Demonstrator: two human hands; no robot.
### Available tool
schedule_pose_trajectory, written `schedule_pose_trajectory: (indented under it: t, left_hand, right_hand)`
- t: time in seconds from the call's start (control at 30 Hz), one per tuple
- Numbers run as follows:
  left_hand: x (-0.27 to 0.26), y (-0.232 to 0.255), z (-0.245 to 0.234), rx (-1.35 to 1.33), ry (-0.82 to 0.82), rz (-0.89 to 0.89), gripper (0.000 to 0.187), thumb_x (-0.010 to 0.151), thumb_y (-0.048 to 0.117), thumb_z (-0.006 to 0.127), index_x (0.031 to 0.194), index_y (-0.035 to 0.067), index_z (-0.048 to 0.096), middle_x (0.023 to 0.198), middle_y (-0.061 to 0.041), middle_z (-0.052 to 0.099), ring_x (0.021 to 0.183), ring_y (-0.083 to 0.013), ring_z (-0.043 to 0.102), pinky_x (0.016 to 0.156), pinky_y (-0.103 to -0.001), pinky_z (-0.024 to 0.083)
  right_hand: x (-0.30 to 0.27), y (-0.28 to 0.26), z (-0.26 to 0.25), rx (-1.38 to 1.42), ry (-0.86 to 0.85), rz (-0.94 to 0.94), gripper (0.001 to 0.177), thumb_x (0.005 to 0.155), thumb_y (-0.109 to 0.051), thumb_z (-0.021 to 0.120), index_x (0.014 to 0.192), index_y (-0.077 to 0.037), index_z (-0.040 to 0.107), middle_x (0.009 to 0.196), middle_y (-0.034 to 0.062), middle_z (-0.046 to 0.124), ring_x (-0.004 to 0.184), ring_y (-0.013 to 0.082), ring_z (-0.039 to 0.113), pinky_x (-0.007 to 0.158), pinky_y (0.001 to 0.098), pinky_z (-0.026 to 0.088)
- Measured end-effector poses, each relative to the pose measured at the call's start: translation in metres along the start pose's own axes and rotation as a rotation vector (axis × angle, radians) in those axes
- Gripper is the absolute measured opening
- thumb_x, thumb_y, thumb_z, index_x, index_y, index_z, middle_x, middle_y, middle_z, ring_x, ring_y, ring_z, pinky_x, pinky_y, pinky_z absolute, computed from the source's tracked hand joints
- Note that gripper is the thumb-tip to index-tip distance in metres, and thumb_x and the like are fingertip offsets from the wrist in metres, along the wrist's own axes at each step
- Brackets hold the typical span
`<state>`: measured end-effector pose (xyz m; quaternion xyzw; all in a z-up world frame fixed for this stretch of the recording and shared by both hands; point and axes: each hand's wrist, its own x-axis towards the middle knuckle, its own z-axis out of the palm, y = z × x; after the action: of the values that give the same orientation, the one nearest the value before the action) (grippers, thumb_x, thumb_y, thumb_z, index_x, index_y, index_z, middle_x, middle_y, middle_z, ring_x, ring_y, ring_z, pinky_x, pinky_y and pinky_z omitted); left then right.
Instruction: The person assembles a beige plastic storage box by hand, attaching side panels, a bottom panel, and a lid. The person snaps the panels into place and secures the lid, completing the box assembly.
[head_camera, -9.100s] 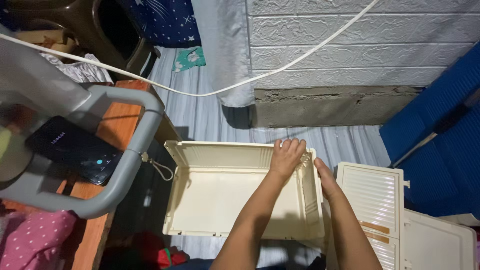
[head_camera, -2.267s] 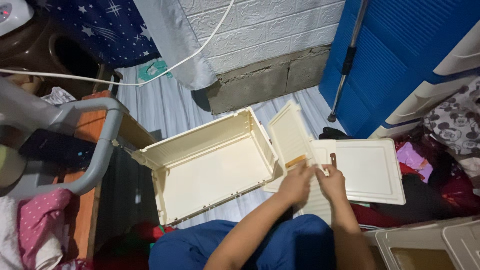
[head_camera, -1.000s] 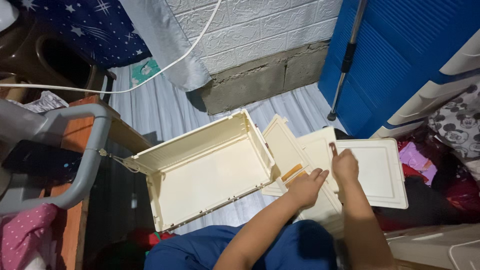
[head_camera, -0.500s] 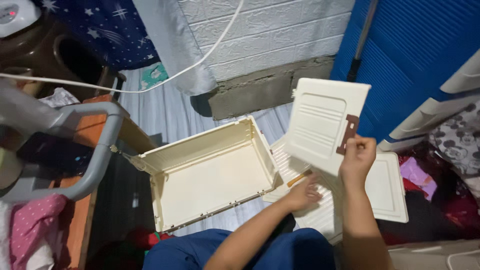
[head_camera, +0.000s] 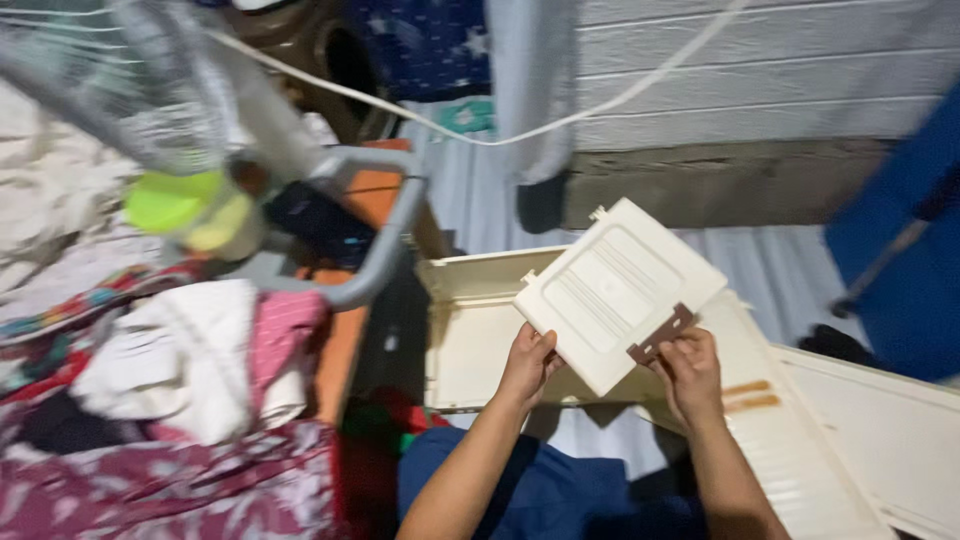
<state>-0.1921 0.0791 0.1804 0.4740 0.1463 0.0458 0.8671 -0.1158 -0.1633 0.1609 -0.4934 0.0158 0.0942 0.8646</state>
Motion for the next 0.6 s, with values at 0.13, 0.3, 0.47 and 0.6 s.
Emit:
schedule_pose_trajectory:
  t: [0.13,0.3,0.47,0.6]
  left_hand:
    - [0.004,0.023,-0.070,0.218,0.027,0.143,0.046,0.095,0.009,0.057,0.139,0.010,0.044,0.111,-0.002,0.073,0.094,-0.0078,0.070,0.082,-0.024,0.056]
    - [-0.001,0.037,-0.137,0.201,0.050,0.177,0.045,0.099,0.011,0.060,0.142,0.007,0.046,0.103,-0.005,0.069,0.076,-0.0074,0.061,0.064,-0.025,0.047]
    - [-0.003,0.034,-0.143,0.129,0.006,0.162,0.045,0.099,0.010,0.062,0.141,0.009,0.046,0.109,-0.007,0.071,0.086,-0.0115,0.064,0.072,-0.026,0.050]
    - [0.000,0.028,-0.125,-0.029,0.044,0.107,0.040,0.099,0.010,0.058,0.137,0.006,0.049,0.122,-0.008,0.069,0.107,-0.0179,0.068,0.090,-0.036,0.057]
  right_hand:
    - [0.016,0.006,0.029,-0.112,0.089,0.004,0.067,0.093,-0.008,0.064,0.150,-0.015,0.030,0.107,0.0059,0.061,0.096,0.0193,0.065,0.081,0.0391,0.060]
    - [0.030,0.015,0.054,-0.326,-0.072,0.105,0.069,0.095,-0.013,0.067,0.155,-0.007,0.036,0.103,0.0127,0.069,0.091,0.0208,0.068,0.078,0.0368,0.059]
    - [0.029,0.018,0.070,-0.304,-0.016,0.163,0.067,0.093,-0.015,0.069,0.152,-0.007,0.040,0.103,0.0105,0.070,0.087,0.0184,0.067,0.075,0.0372,0.058]
    - [0.018,0.001,0.060,-0.888,0.009,-0.104,0.053,0.093,-0.021,0.075,0.142,-0.005,0.059,0.100,0.0155,0.073,0.086,0.0233,0.064,0.076,0.0367,0.053]
